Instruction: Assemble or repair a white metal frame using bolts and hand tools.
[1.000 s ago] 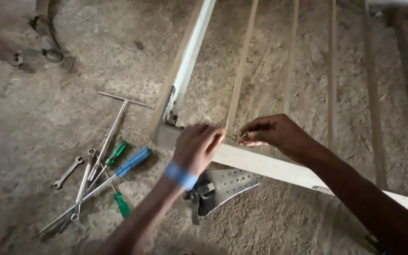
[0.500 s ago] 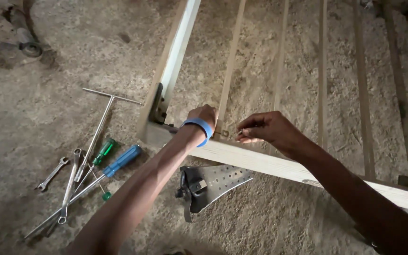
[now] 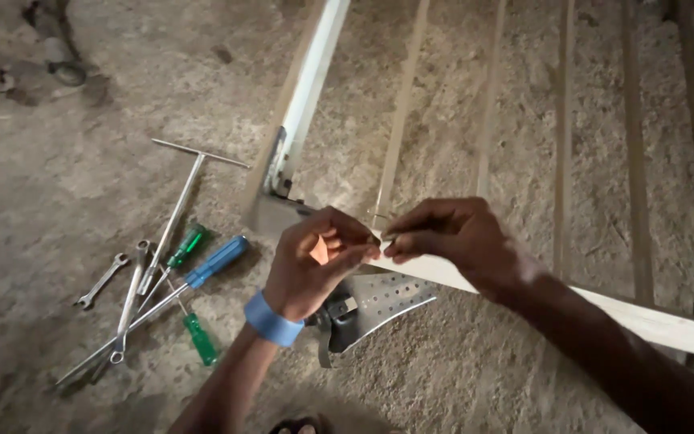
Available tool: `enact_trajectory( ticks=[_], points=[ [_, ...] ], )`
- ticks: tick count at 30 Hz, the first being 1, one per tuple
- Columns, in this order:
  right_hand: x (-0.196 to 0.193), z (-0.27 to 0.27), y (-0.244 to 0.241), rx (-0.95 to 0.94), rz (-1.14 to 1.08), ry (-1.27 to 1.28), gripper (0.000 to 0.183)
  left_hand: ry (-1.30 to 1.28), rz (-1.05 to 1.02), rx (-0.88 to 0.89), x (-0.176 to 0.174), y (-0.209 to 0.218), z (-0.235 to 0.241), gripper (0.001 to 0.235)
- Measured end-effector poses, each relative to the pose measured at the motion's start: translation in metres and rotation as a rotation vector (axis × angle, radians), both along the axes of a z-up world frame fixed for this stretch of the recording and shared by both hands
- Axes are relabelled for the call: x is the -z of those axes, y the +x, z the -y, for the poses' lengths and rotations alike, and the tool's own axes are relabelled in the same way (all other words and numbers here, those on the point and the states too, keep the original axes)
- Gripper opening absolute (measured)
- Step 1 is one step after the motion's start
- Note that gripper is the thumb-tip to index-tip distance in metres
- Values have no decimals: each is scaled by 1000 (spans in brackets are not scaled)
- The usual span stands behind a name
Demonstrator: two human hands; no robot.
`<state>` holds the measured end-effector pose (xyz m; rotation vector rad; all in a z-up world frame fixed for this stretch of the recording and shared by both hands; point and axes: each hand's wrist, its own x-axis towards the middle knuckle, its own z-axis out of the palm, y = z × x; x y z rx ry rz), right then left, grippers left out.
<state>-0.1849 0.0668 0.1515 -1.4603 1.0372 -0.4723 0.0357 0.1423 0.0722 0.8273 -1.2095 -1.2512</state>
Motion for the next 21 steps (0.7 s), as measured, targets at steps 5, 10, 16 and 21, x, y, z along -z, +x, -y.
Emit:
enact_trajectory(
  ticks=[5,10,16,21],
  points=[
    [-32,-19,22,-97,-64,-32,24,4,-227,-29,-3,1,-19,17],
    [-55,-35,29,-100,-104,-100,20,-127,-158,-115,-11,-2,-34,19],
    [-59,-48,27,-192,-1,-308,15,-149,-258,-129,-21,-4,-46,19],
    [-68,-58,32,-194,-44,-362,14,-143,-244,-133,-32,-1,-57,18]
  ],
)
